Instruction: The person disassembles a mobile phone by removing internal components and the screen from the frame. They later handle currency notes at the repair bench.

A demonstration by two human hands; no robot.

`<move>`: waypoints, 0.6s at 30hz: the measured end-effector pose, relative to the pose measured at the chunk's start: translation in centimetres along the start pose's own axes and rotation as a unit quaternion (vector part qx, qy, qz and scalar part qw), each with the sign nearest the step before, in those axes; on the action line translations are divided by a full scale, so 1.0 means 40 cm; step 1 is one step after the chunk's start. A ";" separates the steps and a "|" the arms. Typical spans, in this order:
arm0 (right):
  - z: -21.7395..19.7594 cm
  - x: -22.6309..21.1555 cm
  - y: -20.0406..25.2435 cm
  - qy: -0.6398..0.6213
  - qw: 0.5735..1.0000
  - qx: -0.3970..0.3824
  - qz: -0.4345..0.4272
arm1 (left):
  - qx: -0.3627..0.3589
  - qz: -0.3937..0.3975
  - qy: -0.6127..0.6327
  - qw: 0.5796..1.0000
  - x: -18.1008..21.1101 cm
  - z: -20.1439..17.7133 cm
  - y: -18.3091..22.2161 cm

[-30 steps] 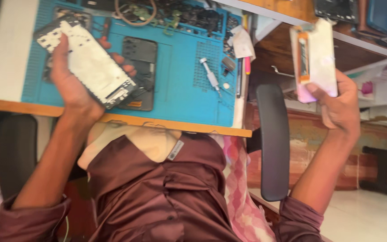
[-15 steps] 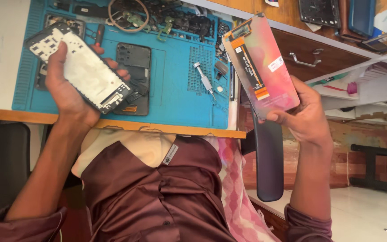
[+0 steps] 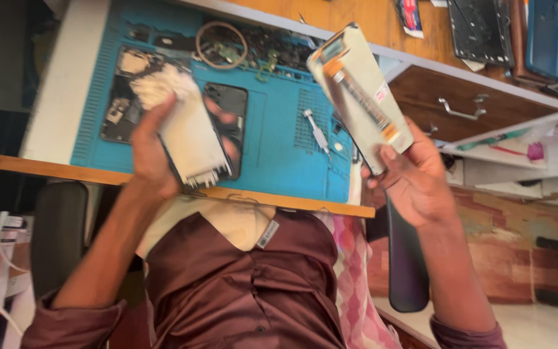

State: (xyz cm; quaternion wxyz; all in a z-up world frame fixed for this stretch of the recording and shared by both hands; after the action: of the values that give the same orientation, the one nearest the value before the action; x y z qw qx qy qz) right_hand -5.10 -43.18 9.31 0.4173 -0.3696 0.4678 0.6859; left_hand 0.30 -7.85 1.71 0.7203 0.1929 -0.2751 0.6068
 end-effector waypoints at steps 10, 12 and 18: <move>0.168 0.104 -0.069 0.077 0.987 -0.073 0.118 | -0.130 -0.135 0.107 0.976 -0.073 0.093 0.062; 0.160 0.100 -0.071 0.114 0.976 -0.119 0.145 | -0.140 -0.107 0.106 0.979 -0.060 0.093 0.058; -0.060 -0.071 -0.055 0.440 0.887 0.128 -0.062 | -0.166 -0.099 0.059 0.979 -0.030 0.083 0.050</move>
State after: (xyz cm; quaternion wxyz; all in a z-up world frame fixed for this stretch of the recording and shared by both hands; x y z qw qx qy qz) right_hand -1.73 -45.63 10.42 0.2544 -0.6048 0.6633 0.3599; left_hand -2.31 -10.42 3.41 0.8138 0.0605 -0.3084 0.4889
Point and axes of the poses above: each hand's wrist, its own y-axis away from the middle knuckle, its own z-axis out of the palm, x = y × z, the point moved 2 cm from there along -y, towards the middle knuckle, and after that the axes turned 13 degrees about z, right-handed, at the moved point
